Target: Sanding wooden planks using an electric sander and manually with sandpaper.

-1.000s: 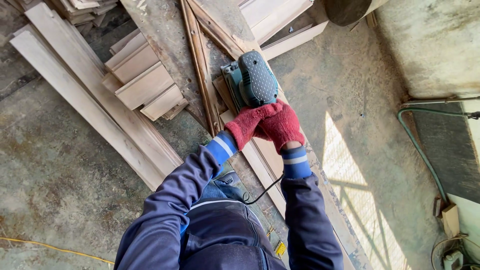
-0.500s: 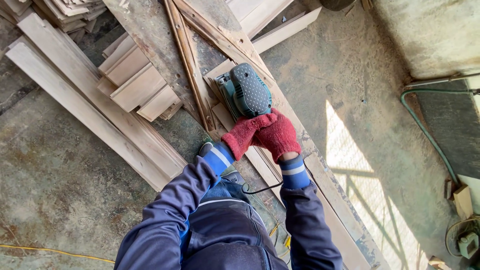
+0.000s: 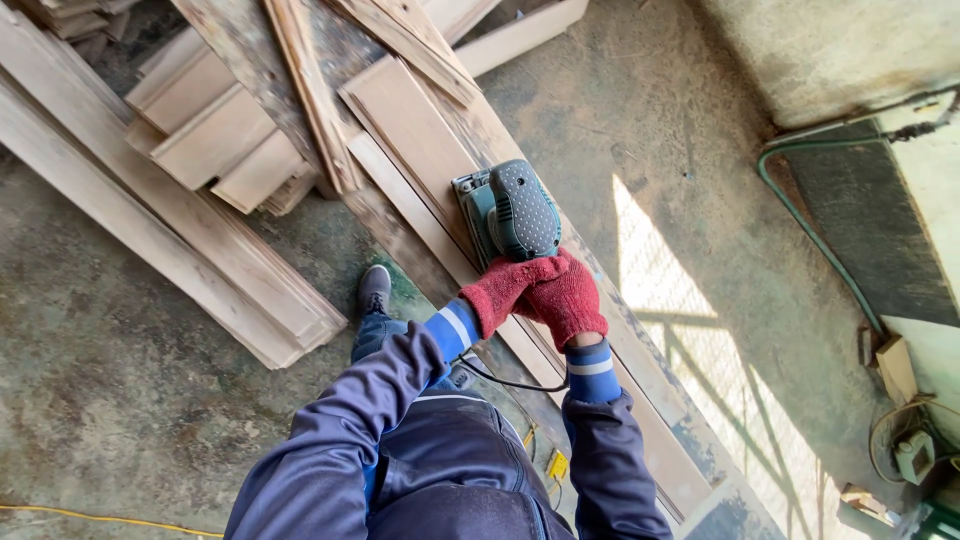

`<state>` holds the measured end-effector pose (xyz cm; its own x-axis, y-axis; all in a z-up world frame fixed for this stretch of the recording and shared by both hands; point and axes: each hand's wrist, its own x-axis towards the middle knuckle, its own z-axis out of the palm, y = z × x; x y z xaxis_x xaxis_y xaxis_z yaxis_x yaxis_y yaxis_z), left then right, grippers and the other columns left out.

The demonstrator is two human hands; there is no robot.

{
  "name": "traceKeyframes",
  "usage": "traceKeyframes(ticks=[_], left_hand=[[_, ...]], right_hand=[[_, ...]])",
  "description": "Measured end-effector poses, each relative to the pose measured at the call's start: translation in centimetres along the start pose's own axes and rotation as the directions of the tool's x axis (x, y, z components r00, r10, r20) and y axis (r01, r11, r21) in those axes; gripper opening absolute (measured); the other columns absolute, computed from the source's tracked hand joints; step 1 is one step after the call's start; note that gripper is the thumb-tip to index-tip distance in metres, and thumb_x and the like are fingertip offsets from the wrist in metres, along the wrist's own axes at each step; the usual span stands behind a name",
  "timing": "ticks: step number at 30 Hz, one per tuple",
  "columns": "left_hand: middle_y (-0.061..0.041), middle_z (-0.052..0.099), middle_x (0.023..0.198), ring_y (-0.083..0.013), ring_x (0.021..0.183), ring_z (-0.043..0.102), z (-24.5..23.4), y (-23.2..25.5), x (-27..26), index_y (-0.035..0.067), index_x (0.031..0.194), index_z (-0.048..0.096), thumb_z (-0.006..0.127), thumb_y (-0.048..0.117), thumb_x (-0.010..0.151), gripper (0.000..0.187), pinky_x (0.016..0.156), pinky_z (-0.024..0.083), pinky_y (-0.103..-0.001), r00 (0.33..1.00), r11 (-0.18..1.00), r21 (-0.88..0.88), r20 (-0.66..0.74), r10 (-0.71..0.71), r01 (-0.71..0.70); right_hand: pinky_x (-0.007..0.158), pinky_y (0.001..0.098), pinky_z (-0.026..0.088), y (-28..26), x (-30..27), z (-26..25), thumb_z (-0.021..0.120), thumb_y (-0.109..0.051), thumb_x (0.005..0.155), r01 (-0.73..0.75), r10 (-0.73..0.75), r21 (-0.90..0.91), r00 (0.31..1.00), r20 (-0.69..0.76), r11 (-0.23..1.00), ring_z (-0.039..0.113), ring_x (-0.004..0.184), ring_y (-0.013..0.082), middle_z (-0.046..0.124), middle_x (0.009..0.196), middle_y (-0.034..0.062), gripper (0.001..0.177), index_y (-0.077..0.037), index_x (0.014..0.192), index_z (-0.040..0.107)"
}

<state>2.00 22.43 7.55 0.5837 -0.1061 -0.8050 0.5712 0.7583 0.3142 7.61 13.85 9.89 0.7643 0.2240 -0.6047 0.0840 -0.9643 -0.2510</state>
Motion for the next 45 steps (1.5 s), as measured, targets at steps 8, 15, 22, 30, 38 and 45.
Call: traceKeyframes(ticks=[8, 15, 22, 30, 38, 45], left_hand=[[-0.028, 0.068, 0.127, -0.0545, 0.118, 0.062, 8.2, -14.2, 4.8, 0.000, 0.136, 0.063, 0.099, 0.018, 0.055, 0.091, 0.087, 0.059, -0.068, 0.998, 0.999, 0.034, 0.068, 0.008, -0.011], [-0.026, 0.073, 0.109, -0.0549, 0.094, 0.070, 14.1, -29.0, 10.1, 0.003, 0.125, 0.071, 0.103, 0.025, 0.061, 0.074, 0.068, 0.058, -0.071, 0.995, 0.992, -0.127, 0.099, 0.006, 0.007], [-0.023, 0.075, 0.106, -0.0525, 0.088, 0.071, 18.2, -33.3, 5.0, -0.001, 0.120, 0.073, 0.104, 0.025, 0.057, 0.075, 0.060, 0.059, -0.067, 0.985, 0.993, -0.010, 0.124, -0.119, 0.121], [-0.032, 0.071, 0.108, -0.0564, 0.094, 0.068, 18.6, -36.2, 7.8, -0.008, 0.120, 0.070, 0.106, 0.015, 0.049, 0.083, 0.067, 0.054, -0.071, 0.971, 0.984, 0.070, 0.162, -0.176, 0.166], [-0.029, 0.073, 0.105, -0.0539, 0.094, 0.071, 14.2, -29.4, 7.0, -0.005, 0.113, 0.074, 0.104, 0.016, 0.054, 0.069, 0.066, 0.057, -0.068, 0.992, 0.992, -0.046, 0.065, -0.111, 0.114], [-0.028, 0.072, 0.110, -0.0578, 0.094, 0.069, 8.4, -24.8, 12.0, -0.004, 0.119, 0.072, 0.104, 0.015, 0.059, 0.071, 0.067, 0.058, -0.072, 0.999, 0.973, -0.231, 0.047, -0.009, 0.020]], right_hand=[[0.094, 0.0575, 0.054, 12.5, -7.1, -2.1, 0.041, -0.037, 0.087, -0.037, 0.040, 0.050, 0.998, -0.051, 0.998, 0.066, 0.110, 0.0483, 0.073, 0.102, 0.0242, 0.043, -0.010, 0.105, 0.069], [0.096, 0.0599, 0.052, 21.9, -12.7, -3.8, 0.040, -0.022, 0.086, -0.117, 0.121, 0.061, 0.990, -0.069, 0.991, 0.065, 0.110, 0.0534, 0.072, 0.104, 0.0329, 0.044, 0.001, 0.110, 0.070], [0.090, 0.0497, 0.057, 31.5, -15.3, -2.2, 0.057, -0.037, 0.081, -0.206, 0.199, -0.052, 0.973, -0.116, 0.977, 0.073, 0.101, 0.0414, 0.075, 0.088, 0.0193, 0.034, -0.009, 0.096, 0.070], [0.086, 0.0545, 0.057, 33.8, -15.9, -1.0, 0.062, -0.033, 0.076, -0.261, 0.258, -0.022, 0.960, -0.105, 0.965, 0.071, 0.101, 0.0458, 0.075, 0.089, 0.0232, 0.033, -0.005, 0.092, 0.071], [0.088, 0.0511, 0.058, 25.4, -12.4, -1.2, 0.060, -0.033, 0.080, -0.202, 0.197, -0.088, 0.978, -0.064, 0.975, 0.073, 0.101, 0.0429, 0.076, 0.089, 0.0200, 0.030, -0.009, 0.094, 0.072], [0.093, 0.0502, 0.057, 16.9, -8.5, -1.0, 0.053, -0.036, 0.083, -0.153, 0.153, -0.074, 0.988, -0.001, 0.985, 0.070, 0.110, 0.0400, 0.076, 0.100, 0.0174, 0.037, -0.013, 0.106, 0.070]])
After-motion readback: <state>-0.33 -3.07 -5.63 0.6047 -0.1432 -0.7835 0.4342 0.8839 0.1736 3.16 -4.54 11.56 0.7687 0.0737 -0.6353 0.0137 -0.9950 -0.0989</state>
